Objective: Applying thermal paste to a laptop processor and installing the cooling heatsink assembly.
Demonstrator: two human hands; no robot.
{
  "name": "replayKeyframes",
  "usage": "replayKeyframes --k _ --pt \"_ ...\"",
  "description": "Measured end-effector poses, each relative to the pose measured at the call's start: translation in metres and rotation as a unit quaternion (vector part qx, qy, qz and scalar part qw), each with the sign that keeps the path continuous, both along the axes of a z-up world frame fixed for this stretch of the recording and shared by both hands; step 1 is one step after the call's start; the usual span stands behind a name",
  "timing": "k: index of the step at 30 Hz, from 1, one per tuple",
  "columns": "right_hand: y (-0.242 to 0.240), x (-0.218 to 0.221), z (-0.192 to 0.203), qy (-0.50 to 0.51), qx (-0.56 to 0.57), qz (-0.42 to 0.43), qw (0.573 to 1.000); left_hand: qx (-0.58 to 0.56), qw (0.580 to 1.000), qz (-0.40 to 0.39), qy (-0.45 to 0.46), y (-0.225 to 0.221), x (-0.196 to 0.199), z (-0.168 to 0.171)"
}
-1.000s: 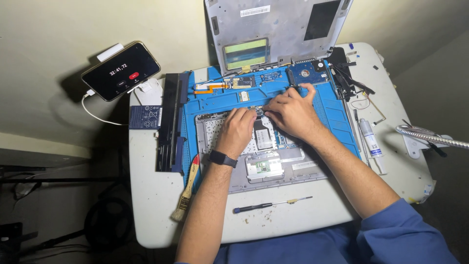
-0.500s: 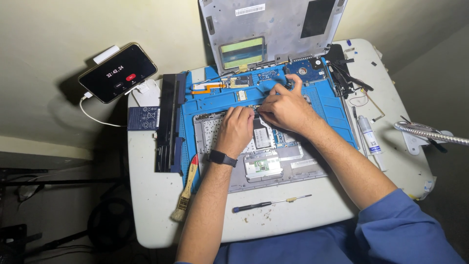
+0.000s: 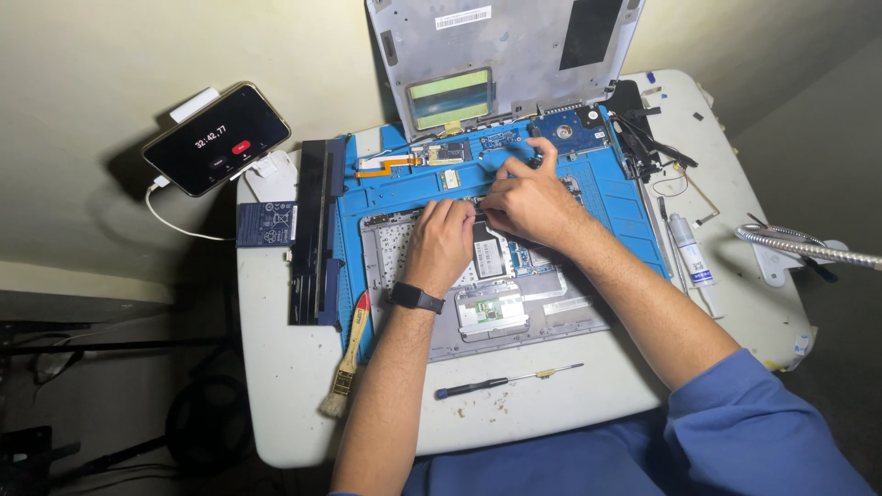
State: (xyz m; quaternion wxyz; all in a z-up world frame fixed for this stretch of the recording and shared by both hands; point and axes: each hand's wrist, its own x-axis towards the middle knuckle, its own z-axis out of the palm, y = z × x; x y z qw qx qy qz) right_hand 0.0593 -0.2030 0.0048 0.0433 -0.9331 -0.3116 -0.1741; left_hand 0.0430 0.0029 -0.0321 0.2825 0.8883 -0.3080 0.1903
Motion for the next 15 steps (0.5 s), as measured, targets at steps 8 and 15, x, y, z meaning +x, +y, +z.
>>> replayKeyframes --k 8,15 --pt "-0.003 -0.013 0.014 0.01 0.053 -0.036 0.998 -0.015 0.998 -0.054 0.028 0.01 -0.003 0.014" --pt "-0.008 -0.024 0.017 0.043 0.106 -0.086 0.99 -0.035 0.996 -0.064 0.05 0.014 -0.001 -0.002"
